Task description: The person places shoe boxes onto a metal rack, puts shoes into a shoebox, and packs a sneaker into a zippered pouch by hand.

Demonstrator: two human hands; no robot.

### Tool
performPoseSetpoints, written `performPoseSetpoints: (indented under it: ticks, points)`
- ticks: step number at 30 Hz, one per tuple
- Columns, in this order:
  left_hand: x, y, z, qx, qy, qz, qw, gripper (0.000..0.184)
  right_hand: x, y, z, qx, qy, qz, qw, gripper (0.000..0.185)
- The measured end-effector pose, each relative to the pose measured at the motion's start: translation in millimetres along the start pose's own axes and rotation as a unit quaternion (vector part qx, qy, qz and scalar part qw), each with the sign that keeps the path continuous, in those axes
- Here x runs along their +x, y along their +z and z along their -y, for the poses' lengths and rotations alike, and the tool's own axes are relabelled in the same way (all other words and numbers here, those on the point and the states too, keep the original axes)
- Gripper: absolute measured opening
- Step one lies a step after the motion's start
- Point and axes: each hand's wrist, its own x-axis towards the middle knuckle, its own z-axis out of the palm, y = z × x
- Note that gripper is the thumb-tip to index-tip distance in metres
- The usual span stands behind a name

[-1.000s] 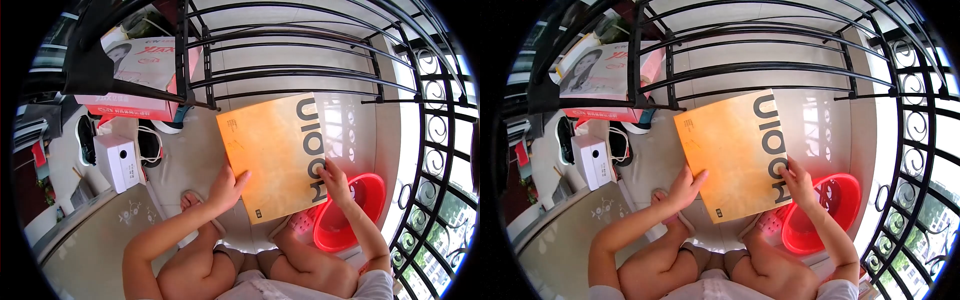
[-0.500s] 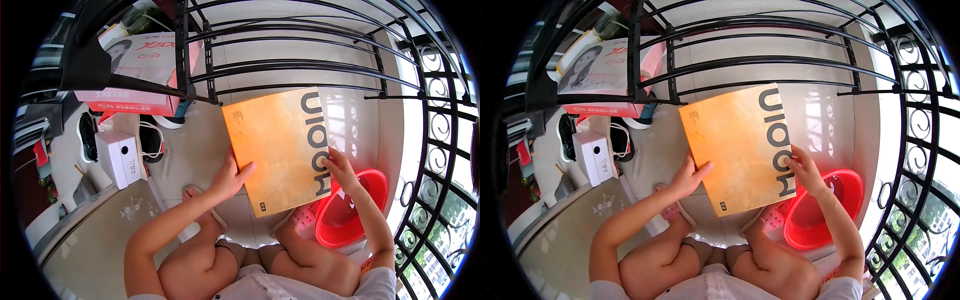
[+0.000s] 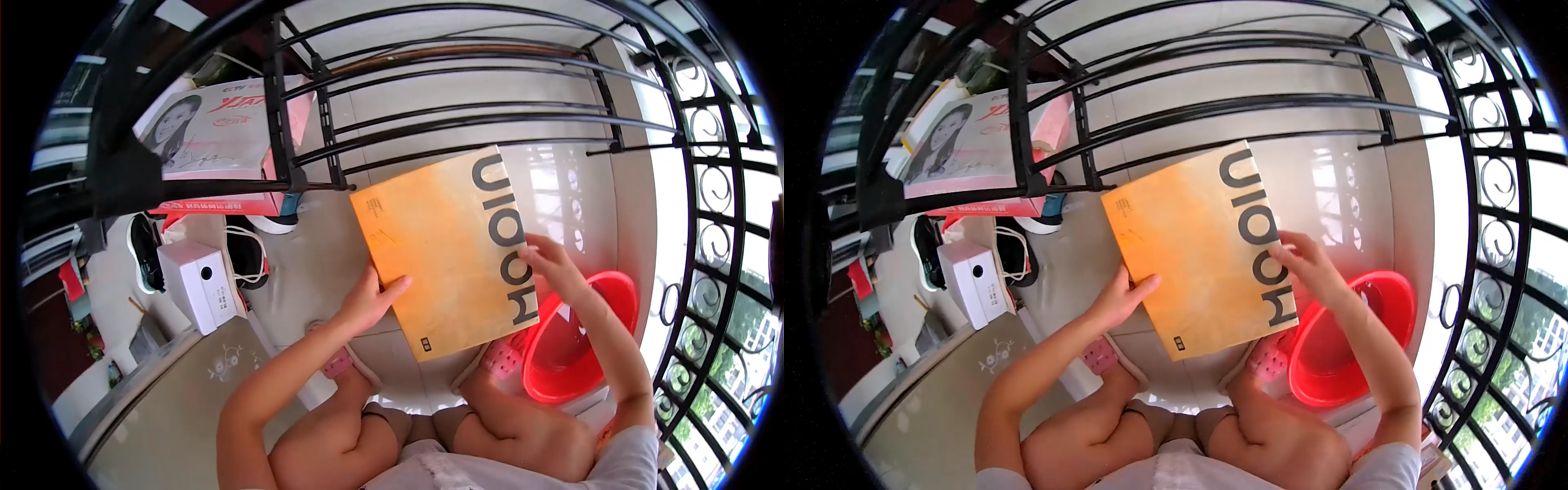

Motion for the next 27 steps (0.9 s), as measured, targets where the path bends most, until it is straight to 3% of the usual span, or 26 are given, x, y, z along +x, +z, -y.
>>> performPoseSetpoints:
  ticks: [3,5,9,14,18,20,21,23,24,27]
  points:
    - [-2,-7,-13,0.126,0.003,0.033,0.992,0.057,8,4,8,-0.031,0.028,-0.008,0.999,0.042]
    - [-5,-2,-28,0.206,-0.042,0.014,0.978,0.056,7,-1,8,-0.023,0.028,-0.007,0.999,0.041]
    - [-1,0,-31,0.219,-0.031,0.017,0.975,0.057,9,-12,7,-0.048,0.05,0.032,0.997,0.043]
    - [7,-10,-22,0.196,-0.048,-0.015,0.979,0.061,11,-11,1,0.003,0.045,0.042,0.998,0.043]
    - [45,-43,-22,0.203,-0.043,-0.039,0.977,0.063,14,-13,0,-0.034,0.037,0.011,0.999,0.044]
    - [58,-49,-38,-0.003,0.033,-0.099,0.995,0.064,16,-16,12,-0.042,0.063,0.046,0.996,0.044]
    - [61,-51,-48,0.001,0.038,-0.092,0.995,0.064,21,-18,19,-0.039,0.042,0.05,0.997,0.048]
    - [63,-56,-66,0.069,-0.076,-0.035,0.994,0.066,40,-17,25,-0.043,-0.019,0.015,0.999,0.052]
    - [67,-58,-63,0.079,-0.071,-0.026,0.994,0.066,50,-15,30,-0.054,-0.078,-0.016,0.995,0.056]
    - [75,-62,-57,0.067,-0.087,-0.014,0.994,0.065,77,-10,51,-0.06,-0.065,-0.021,0.996,0.068]
